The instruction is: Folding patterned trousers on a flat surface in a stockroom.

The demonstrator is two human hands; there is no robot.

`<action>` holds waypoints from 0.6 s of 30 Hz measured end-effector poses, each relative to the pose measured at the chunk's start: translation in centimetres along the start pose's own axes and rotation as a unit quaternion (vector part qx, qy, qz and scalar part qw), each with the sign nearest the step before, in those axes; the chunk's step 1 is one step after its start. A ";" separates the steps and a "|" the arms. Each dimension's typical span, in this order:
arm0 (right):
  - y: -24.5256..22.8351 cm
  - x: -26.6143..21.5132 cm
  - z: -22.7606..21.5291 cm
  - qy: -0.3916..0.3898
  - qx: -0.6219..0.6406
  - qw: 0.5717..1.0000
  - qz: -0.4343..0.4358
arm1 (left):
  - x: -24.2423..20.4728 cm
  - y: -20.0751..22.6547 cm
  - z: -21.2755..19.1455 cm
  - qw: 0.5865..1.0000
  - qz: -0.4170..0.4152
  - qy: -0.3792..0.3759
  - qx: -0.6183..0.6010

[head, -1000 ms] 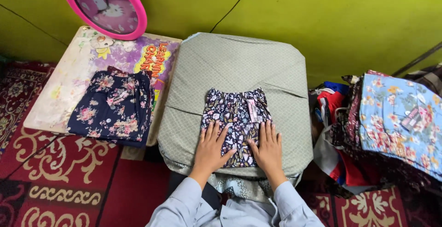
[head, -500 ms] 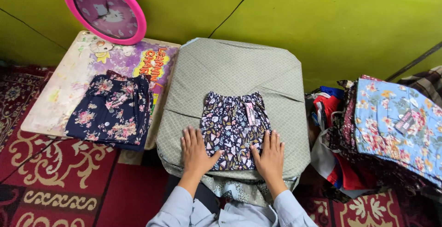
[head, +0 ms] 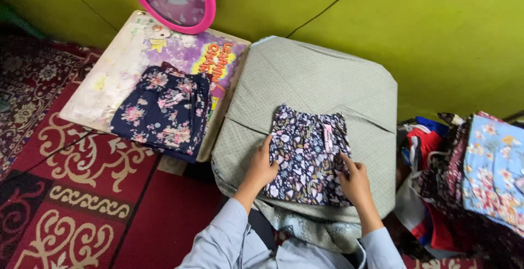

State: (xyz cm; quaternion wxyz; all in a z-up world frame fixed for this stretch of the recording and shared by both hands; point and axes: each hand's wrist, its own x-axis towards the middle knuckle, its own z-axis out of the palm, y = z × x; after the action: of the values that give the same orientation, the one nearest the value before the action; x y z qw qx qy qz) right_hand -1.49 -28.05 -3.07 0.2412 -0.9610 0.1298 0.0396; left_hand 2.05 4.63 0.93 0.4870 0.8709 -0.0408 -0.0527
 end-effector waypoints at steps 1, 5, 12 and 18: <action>0.9 0.1 0.6 -0.001 0.000 1.000 -0.003 | 0.0 -0.8 0.5 1.000 -0.001 0.003 0.000; 0.0 2.9 3.5 -0.050 -0.027 0.998 -0.010 | 2.3 -3.2 -1.5 0.993 0.022 -0.022 -0.113; -19.3 3.1 3.0 -0.092 -0.010 0.984 -0.154 | 7.3 -8.8 -15.2 0.993 0.092 0.033 -0.064; -35.2 4.0 5.4 -0.044 0.107 0.954 -0.277 | 11.3 -10.8 -32.8 0.979 0.110 0.088 0.144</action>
State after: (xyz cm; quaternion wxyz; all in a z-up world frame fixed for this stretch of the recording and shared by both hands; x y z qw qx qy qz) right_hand 11.71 3.54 7.54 0.3495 -0.9251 -0.1484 -0.0003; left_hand 17.73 36.58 8.20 0.3606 0.9234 -0.1009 0.0845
